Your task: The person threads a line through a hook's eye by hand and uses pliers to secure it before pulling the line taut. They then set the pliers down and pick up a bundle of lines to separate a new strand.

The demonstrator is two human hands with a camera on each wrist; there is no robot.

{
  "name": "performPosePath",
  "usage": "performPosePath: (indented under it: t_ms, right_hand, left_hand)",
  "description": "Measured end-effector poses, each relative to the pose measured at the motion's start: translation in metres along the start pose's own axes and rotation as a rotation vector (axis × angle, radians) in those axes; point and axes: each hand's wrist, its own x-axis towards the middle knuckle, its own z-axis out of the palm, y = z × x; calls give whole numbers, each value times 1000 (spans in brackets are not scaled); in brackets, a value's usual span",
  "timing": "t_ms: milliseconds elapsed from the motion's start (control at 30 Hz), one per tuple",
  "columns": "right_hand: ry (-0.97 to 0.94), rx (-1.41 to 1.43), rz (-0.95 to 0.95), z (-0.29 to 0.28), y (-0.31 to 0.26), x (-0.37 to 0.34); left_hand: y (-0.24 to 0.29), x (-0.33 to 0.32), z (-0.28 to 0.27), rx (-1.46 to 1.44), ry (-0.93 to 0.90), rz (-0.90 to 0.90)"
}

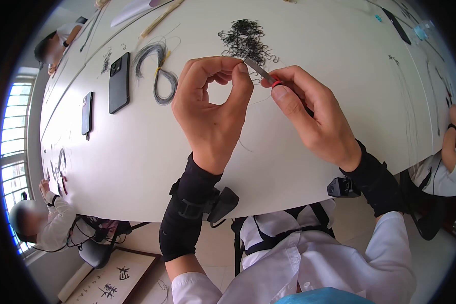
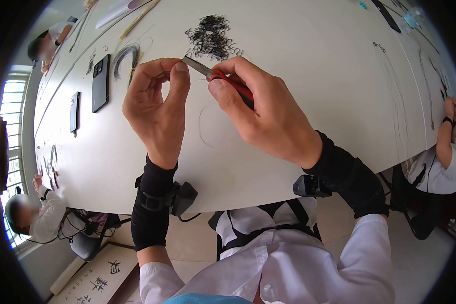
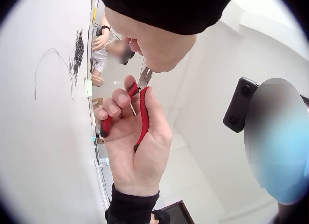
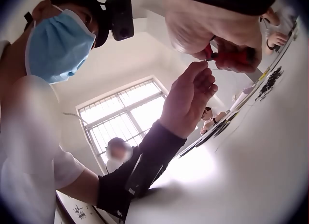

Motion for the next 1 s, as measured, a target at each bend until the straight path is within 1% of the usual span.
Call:
performPosePath:
  t_ms: [167,267,367,467,667,767,867,900,1000]
  right_hand:
    - [8,-7,7,0,-2,0]
    - [0,-23,18,-1,-3,-1]
    - [5,-43,12,-1,-3,-1]
    - [14,-30,10,0,-1,-1]
    - [14,-40,36,-1,-5,-1]
    - [-34,-49,64,-5,-10,2]
    - [-12,53,87,-15,-8,7]
    - [77,129,39,-13,-4,8]
    - [118,59,-79,-17,3,10]
  left_hand:
    - [1,0,-1,-17,-16,-22]
    - [6,0,-1,-63,-14,-153]
    - [10,0,-2,-120,-28,-235]
    - [11,1,-3,-146,-40,-270]
    - [13,3,-6,-160,-83,-320]
    - [10,3,-7,-141,-113,-288]
    - [8,6,-9,-131,-165,-293]
    - [7,5,-9,-136,-208,-301]
    - [6,2,-7,-124,-341,-314]
